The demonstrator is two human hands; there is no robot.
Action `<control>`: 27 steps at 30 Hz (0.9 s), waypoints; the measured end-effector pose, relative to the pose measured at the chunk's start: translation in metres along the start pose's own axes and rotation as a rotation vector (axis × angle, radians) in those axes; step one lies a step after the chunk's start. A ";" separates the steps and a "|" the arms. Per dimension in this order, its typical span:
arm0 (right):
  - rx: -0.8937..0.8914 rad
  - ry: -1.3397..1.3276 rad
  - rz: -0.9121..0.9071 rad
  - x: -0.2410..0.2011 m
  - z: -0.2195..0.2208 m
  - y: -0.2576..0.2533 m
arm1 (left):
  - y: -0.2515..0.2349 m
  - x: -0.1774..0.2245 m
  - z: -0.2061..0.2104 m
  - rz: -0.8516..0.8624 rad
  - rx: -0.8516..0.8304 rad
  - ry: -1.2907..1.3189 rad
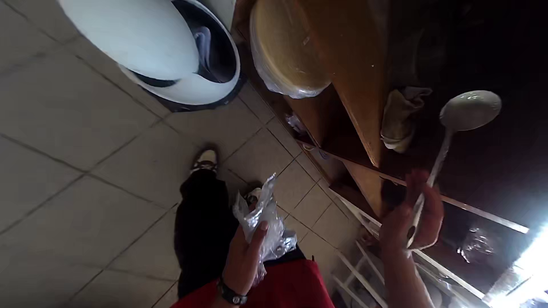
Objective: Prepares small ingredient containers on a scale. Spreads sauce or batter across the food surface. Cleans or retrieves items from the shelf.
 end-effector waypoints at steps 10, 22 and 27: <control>0.488 0.011 0.430 0.117 -0.036 -0.121 | 0.000 -0.022 -0.034 0.055 -0.167 -0.167; -0.292 -0.650 0.789 -0.122 0.038 -0.016 | 0.108 0.202 -0.025 0.142 -0.319 -0.125; -0.210 -0.296 0.601 -0.215 -0.062 -0.056 | 0.219 0.296 0.063 0.248 -0.722 -0.100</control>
Point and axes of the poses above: each hand's wrist, its own y-axis away from the middle knuckle, its own z-axis out of the palm, x = y × z, the point moved 10 cm from there along -y, towards the middle knuckle, and after that the axes turned 10 degrees about -y, right-handed, at the moved point
